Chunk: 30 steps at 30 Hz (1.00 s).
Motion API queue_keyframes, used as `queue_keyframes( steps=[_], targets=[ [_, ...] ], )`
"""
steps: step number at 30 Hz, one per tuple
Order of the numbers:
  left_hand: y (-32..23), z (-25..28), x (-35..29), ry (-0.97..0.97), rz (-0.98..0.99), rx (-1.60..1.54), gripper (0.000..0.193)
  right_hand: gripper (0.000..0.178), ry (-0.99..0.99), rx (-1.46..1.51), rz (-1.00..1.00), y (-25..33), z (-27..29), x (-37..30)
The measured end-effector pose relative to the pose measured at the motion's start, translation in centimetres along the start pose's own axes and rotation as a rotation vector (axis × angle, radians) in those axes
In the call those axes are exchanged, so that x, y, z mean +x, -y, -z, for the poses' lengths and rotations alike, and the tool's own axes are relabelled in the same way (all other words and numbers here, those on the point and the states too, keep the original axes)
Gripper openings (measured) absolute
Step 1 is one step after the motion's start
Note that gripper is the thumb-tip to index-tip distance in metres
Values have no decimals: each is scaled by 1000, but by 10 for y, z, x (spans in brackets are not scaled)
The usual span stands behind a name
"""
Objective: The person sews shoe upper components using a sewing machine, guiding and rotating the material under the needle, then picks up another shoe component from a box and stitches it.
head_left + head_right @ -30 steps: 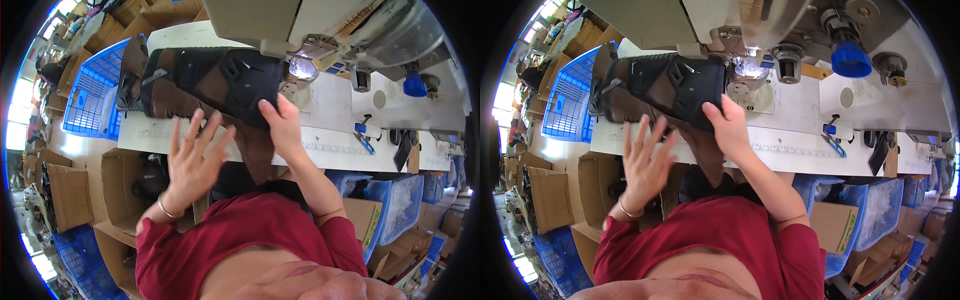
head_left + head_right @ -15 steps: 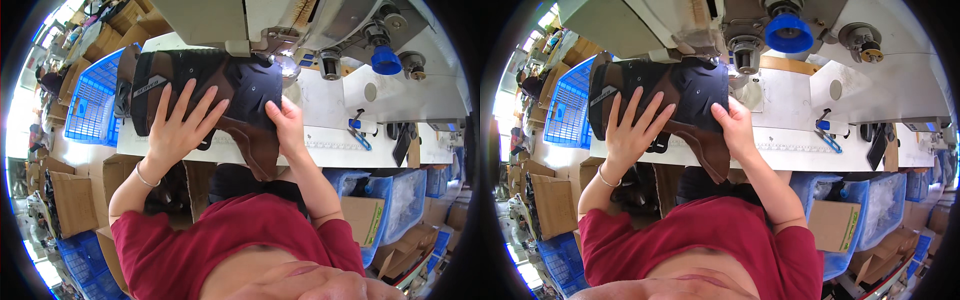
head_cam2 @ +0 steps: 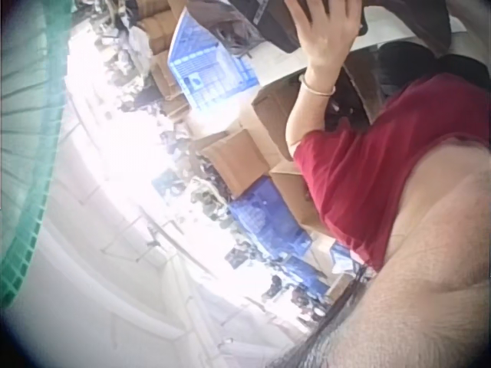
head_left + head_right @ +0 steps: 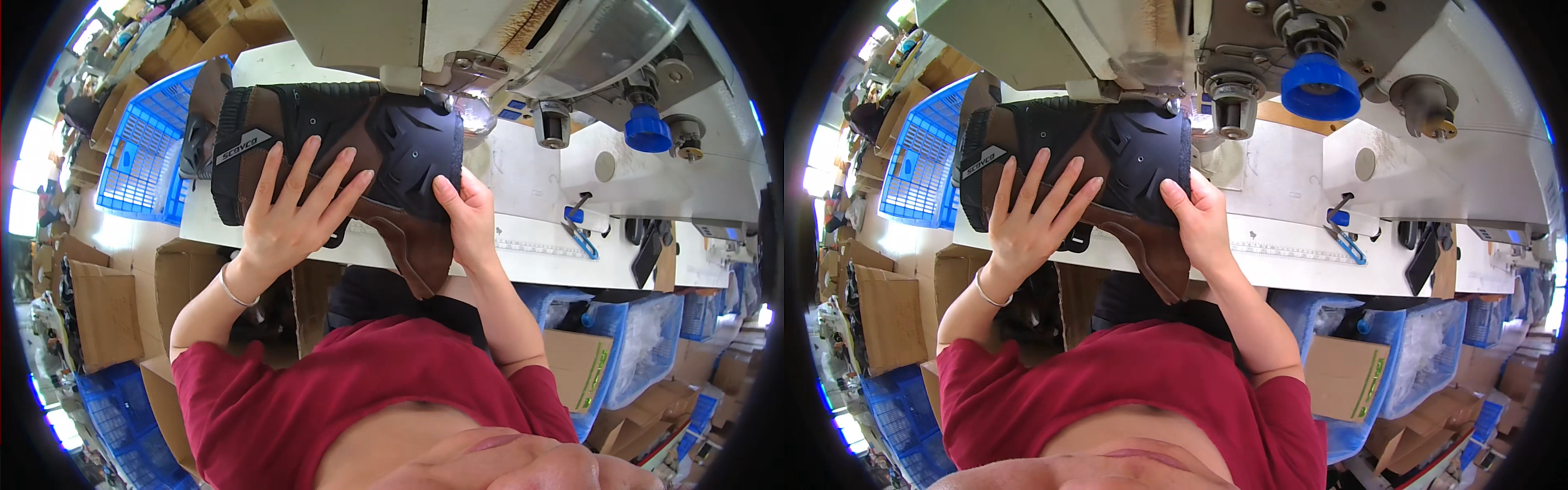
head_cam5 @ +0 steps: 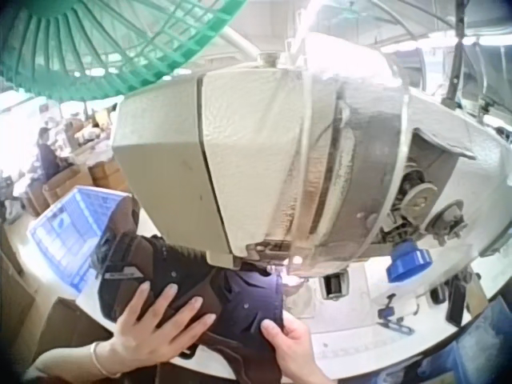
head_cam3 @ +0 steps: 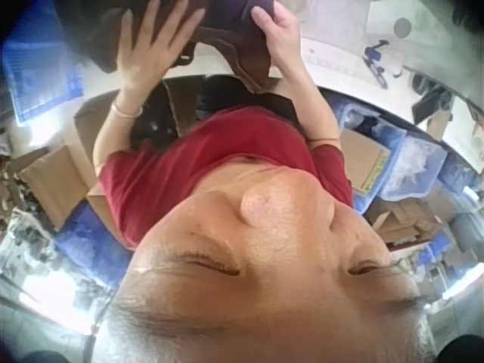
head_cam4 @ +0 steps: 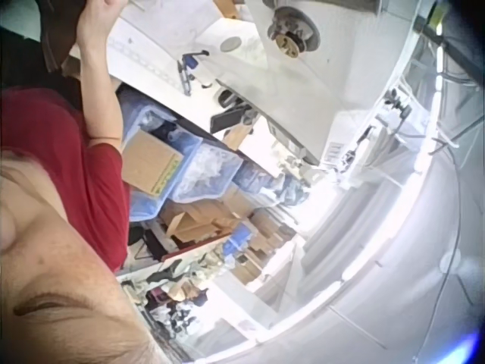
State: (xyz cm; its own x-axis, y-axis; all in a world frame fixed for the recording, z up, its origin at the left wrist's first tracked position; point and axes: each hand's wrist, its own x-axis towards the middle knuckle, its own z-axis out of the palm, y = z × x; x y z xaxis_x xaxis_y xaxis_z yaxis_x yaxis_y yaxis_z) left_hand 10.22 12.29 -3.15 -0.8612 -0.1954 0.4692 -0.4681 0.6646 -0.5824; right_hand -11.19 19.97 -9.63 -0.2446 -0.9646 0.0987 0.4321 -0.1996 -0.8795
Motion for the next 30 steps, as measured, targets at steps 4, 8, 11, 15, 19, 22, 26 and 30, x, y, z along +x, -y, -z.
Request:
queue_keyframes(
  steps=[4,8,11,15,19,22,26,30],
  targets=[
    [-4,5,5,4,9,-28,43,30,-6,-41,-11,10,0,-1],
    [-8,9,4,26,31,-28,41,31,13,-141,-38,7,15,-6],
    [-12,11,5,33,64,-31,41,25,-12,-311,-229,-6,35,-37],
    [-15,12,6,36,93,-42,41,20,-42,-345,-201,-10,29,-67],
    [-9,14,14,27,131,-123,42,19,-21,-360,-135,-1,23,-66],
    [-1,11,19,47,104,-170,45,21,-39,-380,-101,-4,22,-64],
    [11,11,26,76,78,-216,51,21,-25,-331,-108,-2,20,-59],
    [19,11,31,110,77,-257,59,21,-89,-288,-118,2,12,-54]
  ],
)
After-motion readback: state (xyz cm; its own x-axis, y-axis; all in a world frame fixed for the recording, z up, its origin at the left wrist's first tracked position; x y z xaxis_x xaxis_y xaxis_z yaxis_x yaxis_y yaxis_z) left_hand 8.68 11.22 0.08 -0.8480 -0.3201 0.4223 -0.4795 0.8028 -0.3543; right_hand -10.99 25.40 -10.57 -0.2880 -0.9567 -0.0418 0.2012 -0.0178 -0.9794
